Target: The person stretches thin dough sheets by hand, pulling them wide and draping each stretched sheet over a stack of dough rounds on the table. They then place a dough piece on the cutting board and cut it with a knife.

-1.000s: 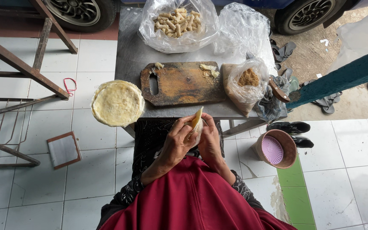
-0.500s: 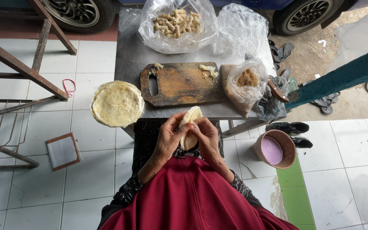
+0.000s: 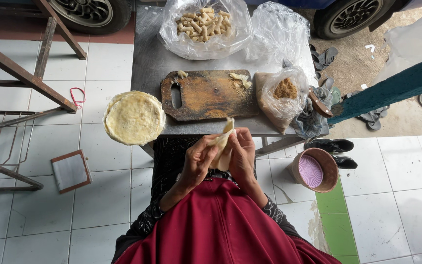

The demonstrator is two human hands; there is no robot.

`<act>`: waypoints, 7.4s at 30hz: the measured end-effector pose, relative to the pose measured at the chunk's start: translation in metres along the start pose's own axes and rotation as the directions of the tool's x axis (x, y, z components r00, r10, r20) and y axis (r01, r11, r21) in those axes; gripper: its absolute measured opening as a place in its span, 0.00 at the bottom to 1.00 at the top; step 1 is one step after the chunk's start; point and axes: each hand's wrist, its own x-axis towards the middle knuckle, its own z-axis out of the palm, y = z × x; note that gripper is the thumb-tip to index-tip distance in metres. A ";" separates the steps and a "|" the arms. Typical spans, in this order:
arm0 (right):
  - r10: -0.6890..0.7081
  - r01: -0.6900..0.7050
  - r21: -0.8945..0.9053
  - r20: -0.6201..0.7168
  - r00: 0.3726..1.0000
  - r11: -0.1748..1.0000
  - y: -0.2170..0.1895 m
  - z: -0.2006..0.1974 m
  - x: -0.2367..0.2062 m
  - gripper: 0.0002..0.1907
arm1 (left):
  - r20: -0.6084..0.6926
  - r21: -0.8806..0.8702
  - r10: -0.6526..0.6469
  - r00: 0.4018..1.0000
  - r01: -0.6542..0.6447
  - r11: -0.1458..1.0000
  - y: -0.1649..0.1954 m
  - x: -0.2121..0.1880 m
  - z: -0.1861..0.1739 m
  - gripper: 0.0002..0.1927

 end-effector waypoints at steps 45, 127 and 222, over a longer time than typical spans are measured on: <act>0.128 -0.125 -0.039 0.069 0.989 0.991 0.005 -0.026 0.003 0.14 | 0.001 0.204 0.116 0.993 -0.114 0.972 0.001 -0.005 -0.009 0.21; 0.272 -0.161 -0.587 0.105 0.956 0.794 -0.017 0.043 0.030 0.45 | -0.171 -0.725 -0.435 0.884 0.186 0.663 -0.004 -0.007 -0.064 0.19; 0.324 -0.326 -0.026 0.210 0.922 0.945 -0.027 0.001 0.028 0.15 | -0.212 -0.032 -0.069 0.975 0.063 0.997 -0.005 0.012 -0.010 0.07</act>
